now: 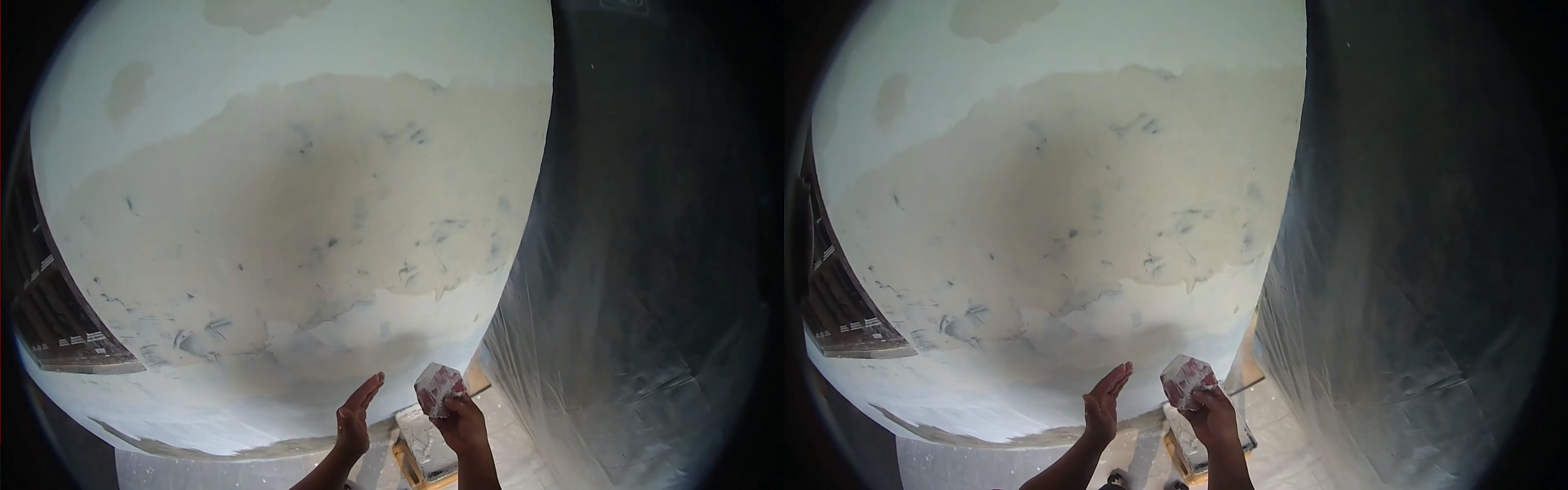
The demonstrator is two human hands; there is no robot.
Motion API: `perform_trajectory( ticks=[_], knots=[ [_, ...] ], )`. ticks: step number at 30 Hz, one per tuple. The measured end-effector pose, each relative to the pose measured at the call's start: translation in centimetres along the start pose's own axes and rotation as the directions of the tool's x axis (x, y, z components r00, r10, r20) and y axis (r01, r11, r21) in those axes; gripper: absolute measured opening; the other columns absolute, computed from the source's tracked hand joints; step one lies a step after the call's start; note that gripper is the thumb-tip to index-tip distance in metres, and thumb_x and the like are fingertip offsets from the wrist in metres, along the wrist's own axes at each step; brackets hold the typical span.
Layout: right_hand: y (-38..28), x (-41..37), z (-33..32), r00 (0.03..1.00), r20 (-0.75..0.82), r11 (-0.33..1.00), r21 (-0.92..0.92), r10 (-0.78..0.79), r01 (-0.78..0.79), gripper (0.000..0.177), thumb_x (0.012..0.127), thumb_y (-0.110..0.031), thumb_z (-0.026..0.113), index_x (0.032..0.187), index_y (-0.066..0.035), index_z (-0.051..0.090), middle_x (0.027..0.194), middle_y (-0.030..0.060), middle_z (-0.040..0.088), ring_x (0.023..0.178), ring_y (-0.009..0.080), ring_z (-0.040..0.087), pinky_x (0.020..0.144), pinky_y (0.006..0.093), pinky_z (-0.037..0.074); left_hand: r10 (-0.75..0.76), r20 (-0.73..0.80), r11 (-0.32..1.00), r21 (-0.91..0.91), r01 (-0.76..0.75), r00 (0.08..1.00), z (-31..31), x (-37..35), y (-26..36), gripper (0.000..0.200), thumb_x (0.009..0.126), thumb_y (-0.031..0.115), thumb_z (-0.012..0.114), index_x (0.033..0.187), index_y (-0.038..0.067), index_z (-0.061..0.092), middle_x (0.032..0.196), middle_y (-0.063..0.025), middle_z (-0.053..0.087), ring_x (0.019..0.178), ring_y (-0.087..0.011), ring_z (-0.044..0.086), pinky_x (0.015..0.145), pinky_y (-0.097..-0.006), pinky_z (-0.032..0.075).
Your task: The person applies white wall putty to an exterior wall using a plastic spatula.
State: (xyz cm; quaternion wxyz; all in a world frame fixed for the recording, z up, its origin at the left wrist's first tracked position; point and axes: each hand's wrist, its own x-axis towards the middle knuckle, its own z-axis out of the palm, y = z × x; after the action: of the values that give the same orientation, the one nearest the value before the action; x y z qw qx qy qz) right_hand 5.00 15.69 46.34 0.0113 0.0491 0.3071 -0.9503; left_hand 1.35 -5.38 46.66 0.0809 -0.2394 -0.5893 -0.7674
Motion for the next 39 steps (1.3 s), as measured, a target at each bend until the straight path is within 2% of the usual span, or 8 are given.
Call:
perform_trajectory(
  ticks=[6,14,18,22,28,30,33,39],
  knots=[
    [-4.8,-1.3,12.7,0.957,0.241,0.986,0.078,-0.163,0.148,0.046,0.093,-0.006,0.051,0.138,0.0,0.044,0.125,0.0178,0.06,0.109,0.0348,0.067,0.081,0.0551,0.063,0.418,0.223,0.85,0.245,-0.465,0.881,-4.4,5.9,16.9,0.105,0.093,0.078,0.014,0.139,-0.01,0.046,0.141,-0.027,0.053,0.136,-0.0355,0.047,0.115,-0.0441,0.033],
    [-11.5,0.5,36.4,0.741,0.443,0.824,-0.01,-0.504,0.566,0.032,0.099,-0.007,0.041,0.128,0.006,0.049,0.119,0.0177,0.063,0.103,0.0289,0.069,0.082,0.0427,0.065,0.677,0.383,0.401,0.523,-0.752,0.628,-14.7,13.6,37.4,0.106,0.09,0.082,0.013,0.138,-0.005,0.051,0.138,-0.0236,0.057,0.129,-0.0338,0.056,0.111,-0.0425,0.04],
    [-13.0,0.0,48.0,0.55,0.581,0.646,-0.054,-0.6,0.762,0.031,0.101,-0.007,0.045,0.126,0.006,0.055,0.116,0.0133,0.065,0.099,0.0207,0.068,0.08,0.0323,0.063,0.752,0.417,0.221,0.57,-0.792,0.51,-18.1,16.4,47.1,0.106,0.089,0.083,0.019,0.138,-0.005,0.053,0.138,-0.0251,0.056,0.132,-0.0358,0.053,0.112,-0.0444,0.038],
    [-13.3,0.4,56.7,0.303,0.636,0.236,-0.19,-0.71,0.953,0.028,0.101,-0.012,0.048,0.119,0.003,0.063,0.106,0.0085,0.068,0.091,0.0133,0.065,0.077,0.0286,0.059,0.659,0.619,-0.036,0.593,-0.804,0.427,-18.7,19.4,53.0,0.083,0.098,0.069,0.036,0.132,-0.003,0.059,0.136,-0.0212,0.059,0.131,-0.0372,0.053,0.111,-0.0442,0.04],
    [-13.8,0.8,63.3,0.128,0.655,-0.037,-0.232,-0.745,0.972,0.028,0.101,-0.011,0.047,0.118,0.003,0.064,0.093,0.0105,0.069,0.08,0.0157,0.066,0.073,0.0312,0.057,0.498,0.712,-0.252,0.665,-0.703,0.496,-20.0,21.9,55.9,0.067,0.097,0.057,0.048,0.125,-0.001,0.064,0.13,-0.0192,0.064,0.127,-0.0367,0.056,0.106,-0.044,0.044],
    [-13.9,1.1,64.0,-0.062,0.704,-0.417,-0.346,-0.708,0.841,0.026,0.099,-0.011,0.049,0.117,0.001,0.065,0.087,0.0148,0.069,0.073,0.0224,0.066,0.068,0.0356,0.053,0.464,0.736,-0.285,0.651,-0.704,0.493,-20.3,22.4,55.8,0.061,0.097,0.052,0.052,0.123,-0.001,0.065,0.129,-0.0188,0.064,0.125,-0.0357,0.057,0.105,-0.0437,0.046],
    [-13.3,0.1,65.0,-0.072,0.776,-0.608,-0.43,-0.627,0.667,0.024,0.098,-0.01,0.052,0.117,-0.002,0.065,0.089,0.017,0.07,0.073,0.0294,0.066,0.067,0.0402,0.051,0.437,0.731,-0.336,0.673,-0.659,0.524,-20.5,23.0,55.1,0.053,0.095,0.045,0.058,0.119,-0.001,0.068,0.126,-0.0179,0.066,0.122,-0.0332,0.06,0.102,-0.0421,0.049],
    [-13.5,2.8,66.2,-0.304,0.81,-0.811,-0.317,-0.501,0.492,0.024,0.097,-0.008,0.054,0.119,-0.006,0.064,0.103,0.0124,0.071,0.087,0.0319,0.068,0.074,0.042,0.054,0.463,0.718,-0.357,0.688,-0.632,0.52,-20.3,23.3,54.8,0.047,0.092,0.042,0.063,0.11,-0.001,0.071,0.117,-0.0159,0.07,0.114,-0.0309,0.065,0.094,-0.0388,0.053]
  ],
)
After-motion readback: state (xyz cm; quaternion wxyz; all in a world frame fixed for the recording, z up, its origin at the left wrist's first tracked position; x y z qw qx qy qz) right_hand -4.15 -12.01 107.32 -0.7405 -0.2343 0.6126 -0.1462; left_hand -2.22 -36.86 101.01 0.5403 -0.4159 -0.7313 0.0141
